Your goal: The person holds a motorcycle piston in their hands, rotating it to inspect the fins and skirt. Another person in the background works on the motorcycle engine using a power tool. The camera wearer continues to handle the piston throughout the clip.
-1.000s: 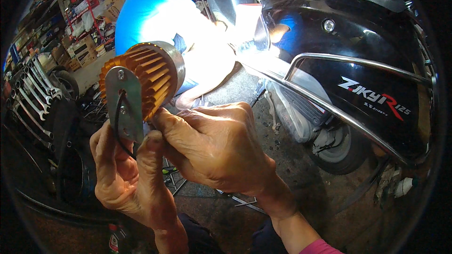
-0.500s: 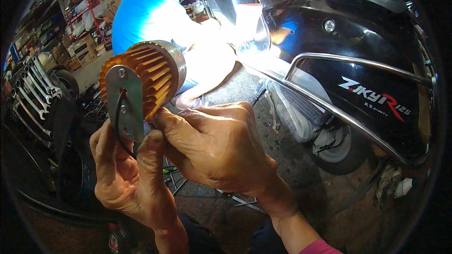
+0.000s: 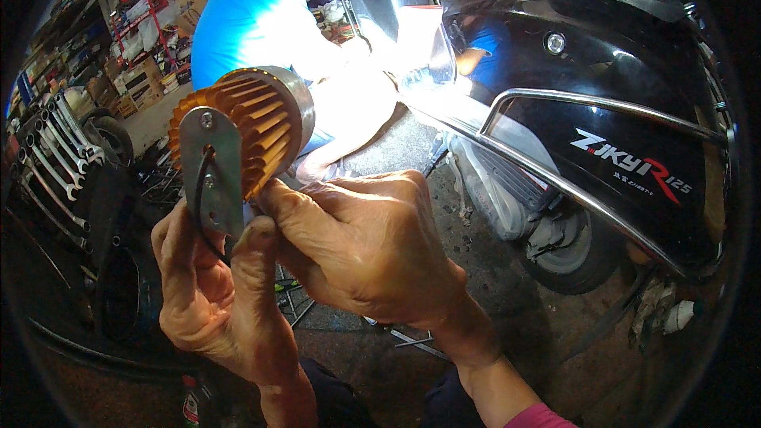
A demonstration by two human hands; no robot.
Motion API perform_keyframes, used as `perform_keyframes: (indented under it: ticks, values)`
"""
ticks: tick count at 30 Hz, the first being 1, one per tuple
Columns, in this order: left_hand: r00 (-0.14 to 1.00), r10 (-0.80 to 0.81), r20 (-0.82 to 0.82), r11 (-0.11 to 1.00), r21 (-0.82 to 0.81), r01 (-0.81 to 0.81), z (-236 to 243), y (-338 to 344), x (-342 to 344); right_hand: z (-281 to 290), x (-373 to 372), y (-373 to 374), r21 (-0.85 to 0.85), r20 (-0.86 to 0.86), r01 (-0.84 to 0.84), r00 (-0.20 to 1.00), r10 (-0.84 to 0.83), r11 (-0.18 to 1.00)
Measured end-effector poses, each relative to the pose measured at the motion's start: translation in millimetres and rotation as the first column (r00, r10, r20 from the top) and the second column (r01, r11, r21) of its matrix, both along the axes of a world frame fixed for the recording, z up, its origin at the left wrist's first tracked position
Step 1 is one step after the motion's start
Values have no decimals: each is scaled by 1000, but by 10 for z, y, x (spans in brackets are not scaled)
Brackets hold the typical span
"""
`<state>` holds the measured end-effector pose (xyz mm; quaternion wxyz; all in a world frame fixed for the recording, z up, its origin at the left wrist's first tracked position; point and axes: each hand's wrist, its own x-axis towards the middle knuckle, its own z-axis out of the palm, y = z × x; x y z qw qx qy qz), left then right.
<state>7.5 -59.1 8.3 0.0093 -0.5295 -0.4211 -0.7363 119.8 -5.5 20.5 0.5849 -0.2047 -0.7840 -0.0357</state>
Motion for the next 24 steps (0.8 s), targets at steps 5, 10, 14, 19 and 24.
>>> perform_keyframes:
  ticks: [5,10,14,19,24]
  values:
    - [999,-16,29,1000,-7,16,-2,-7,20,-3,7,-2,1,-14,10,1000,-10,1000]
    - [999,-9,35,1000,-16,9,12,-3,38,-7,21,5,-1,-28,18,999,-18,1000]
    - [999,24,24,1000,-3,-24,10,6,56,10,15,-9,0,-41,23,999,-23,1000]
    - [1000,18,22,1000,-5,-18,12,3,61,-18,-1,9,-1,-54,29,998,-29,1000]
    - [999,-1,45,1000,-22,2,5,1,22,-23,-11,19,-2,-68,34,997,-34,999]
